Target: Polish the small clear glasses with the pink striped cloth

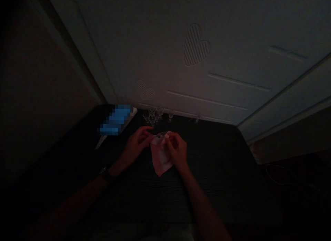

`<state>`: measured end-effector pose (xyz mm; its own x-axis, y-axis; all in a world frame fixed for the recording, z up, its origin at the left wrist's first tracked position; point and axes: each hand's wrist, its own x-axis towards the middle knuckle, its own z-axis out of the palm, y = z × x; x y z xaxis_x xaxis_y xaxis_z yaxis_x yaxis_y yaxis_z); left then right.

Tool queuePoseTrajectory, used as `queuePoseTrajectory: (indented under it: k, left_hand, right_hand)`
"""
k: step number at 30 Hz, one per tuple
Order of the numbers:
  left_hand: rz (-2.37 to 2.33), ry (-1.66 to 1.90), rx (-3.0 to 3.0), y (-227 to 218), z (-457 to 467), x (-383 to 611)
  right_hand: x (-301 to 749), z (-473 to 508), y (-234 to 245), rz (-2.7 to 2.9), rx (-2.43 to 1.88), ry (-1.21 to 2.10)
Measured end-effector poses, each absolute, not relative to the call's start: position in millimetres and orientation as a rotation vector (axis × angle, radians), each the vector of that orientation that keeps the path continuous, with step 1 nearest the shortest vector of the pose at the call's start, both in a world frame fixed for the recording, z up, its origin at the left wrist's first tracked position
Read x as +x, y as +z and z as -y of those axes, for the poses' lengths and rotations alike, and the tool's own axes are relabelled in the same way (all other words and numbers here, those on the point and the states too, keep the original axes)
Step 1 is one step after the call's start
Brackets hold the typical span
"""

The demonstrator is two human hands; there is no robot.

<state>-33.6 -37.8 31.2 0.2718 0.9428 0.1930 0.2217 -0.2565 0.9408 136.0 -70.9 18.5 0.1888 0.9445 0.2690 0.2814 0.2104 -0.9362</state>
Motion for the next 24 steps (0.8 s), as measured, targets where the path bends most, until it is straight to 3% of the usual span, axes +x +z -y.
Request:
queuePoseTrajectory:
  k: [24]
  left_hand:
    - [-0.995, 0.964, 1.775, 28, 37, -35]
  right_hand:
    - [136, 70, 20, 1.291, -1.300, 0.700]
